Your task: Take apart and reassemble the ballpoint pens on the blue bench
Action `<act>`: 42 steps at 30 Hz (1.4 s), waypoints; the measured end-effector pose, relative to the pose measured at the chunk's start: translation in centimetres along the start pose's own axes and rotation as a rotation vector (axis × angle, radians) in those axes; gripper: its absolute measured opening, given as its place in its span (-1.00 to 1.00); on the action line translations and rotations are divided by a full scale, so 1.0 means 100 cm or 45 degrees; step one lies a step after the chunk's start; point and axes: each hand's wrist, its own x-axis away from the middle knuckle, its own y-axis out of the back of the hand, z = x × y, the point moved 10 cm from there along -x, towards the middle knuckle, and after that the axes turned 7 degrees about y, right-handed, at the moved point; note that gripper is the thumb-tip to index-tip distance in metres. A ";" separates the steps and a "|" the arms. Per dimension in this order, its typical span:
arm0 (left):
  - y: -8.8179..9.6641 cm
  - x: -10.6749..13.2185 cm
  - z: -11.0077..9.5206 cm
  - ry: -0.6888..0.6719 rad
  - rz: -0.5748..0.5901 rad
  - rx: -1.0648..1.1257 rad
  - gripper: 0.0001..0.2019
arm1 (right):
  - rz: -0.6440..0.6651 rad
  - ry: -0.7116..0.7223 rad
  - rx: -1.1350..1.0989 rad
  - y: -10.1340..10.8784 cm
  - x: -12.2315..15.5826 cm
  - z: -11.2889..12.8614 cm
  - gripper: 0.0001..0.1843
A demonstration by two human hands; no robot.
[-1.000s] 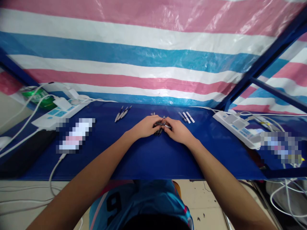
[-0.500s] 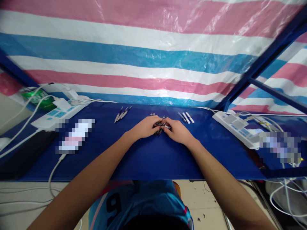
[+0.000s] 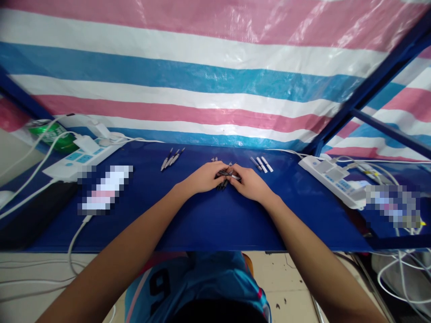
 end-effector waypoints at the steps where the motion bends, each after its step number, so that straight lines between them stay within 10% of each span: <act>1: 0.000 0.000 0.000 0.002 0.004 0.001 -0.82 | -0.001 0.001 0.001 0.000 0.000 0.000 -0.92; 16: -0.001 0.001 -0.002 0.011 0.021 -0.008 -0.83 | -0.303 -0.050 -0.046 0.017 0.002 -0.010 -0.67; 42: 0.019 0.000 0.010 0.076 -0.195 0.206 -0.84 | -0.264 -0.078 -0.191 0.011 0.002 -0.026 -0.67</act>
